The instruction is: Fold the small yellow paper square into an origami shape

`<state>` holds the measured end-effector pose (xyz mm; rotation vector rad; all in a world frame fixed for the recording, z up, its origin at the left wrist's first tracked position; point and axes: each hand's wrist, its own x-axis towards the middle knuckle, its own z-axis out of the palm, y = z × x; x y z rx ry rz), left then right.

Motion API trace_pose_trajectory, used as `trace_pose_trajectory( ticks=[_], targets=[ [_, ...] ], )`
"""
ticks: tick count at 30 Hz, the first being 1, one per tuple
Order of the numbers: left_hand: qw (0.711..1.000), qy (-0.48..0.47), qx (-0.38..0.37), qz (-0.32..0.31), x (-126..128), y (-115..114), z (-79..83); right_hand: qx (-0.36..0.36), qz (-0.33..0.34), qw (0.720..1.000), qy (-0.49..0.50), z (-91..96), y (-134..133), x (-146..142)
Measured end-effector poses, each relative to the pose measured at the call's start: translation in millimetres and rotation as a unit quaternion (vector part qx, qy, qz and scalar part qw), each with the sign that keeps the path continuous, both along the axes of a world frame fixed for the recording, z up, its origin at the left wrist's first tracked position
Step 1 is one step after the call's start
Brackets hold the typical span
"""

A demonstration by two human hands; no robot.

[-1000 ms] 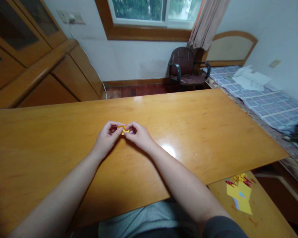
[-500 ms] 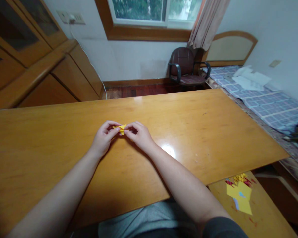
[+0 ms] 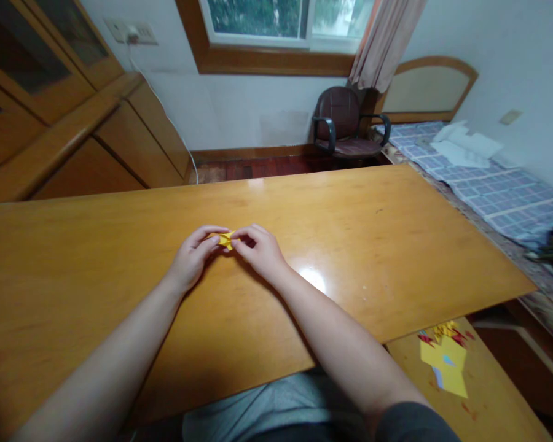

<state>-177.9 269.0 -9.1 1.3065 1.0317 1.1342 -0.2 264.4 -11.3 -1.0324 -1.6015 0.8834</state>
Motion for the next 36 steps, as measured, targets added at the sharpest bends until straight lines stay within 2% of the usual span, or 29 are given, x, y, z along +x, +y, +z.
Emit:
trace_pose_trajectory(
  ticks=[5, 13, 19, 28, 36],
  targets=[
    [1.000, 0.011, 0.003, -0.007, -1.3, -0.9, 2.6, -0.023, 0.006, 0.999, 0.025, -0.6, 0.1, 1.0],
    [0.999, -0.050, -0.005, -0.016, -2.5, -0.9, -4.2, -0.119, 0.038, 0.982, 0.140, -6.2, 0.2, -1.7],
    [0.997, -0.068, 0.015, -0.033, -1.5, -3.3, -1.4, -0.130, 0.042, 0.977, 0.164, -2.1, -1.1, -1.5],
    [0.997, -0.026, 0.059, -0.042, 0.1, -3.9, 2.5, -0.174, 0.064, 0.958, 0.221, 1.0, -0.4, 0.3],
    [0.999, -0.027, 0.031, -0.021, 2.7, -1.3, 3.1, -0.157, 0.069, 0.967, 0.189, 1.2, -1.3, -0.7]
  ],
)
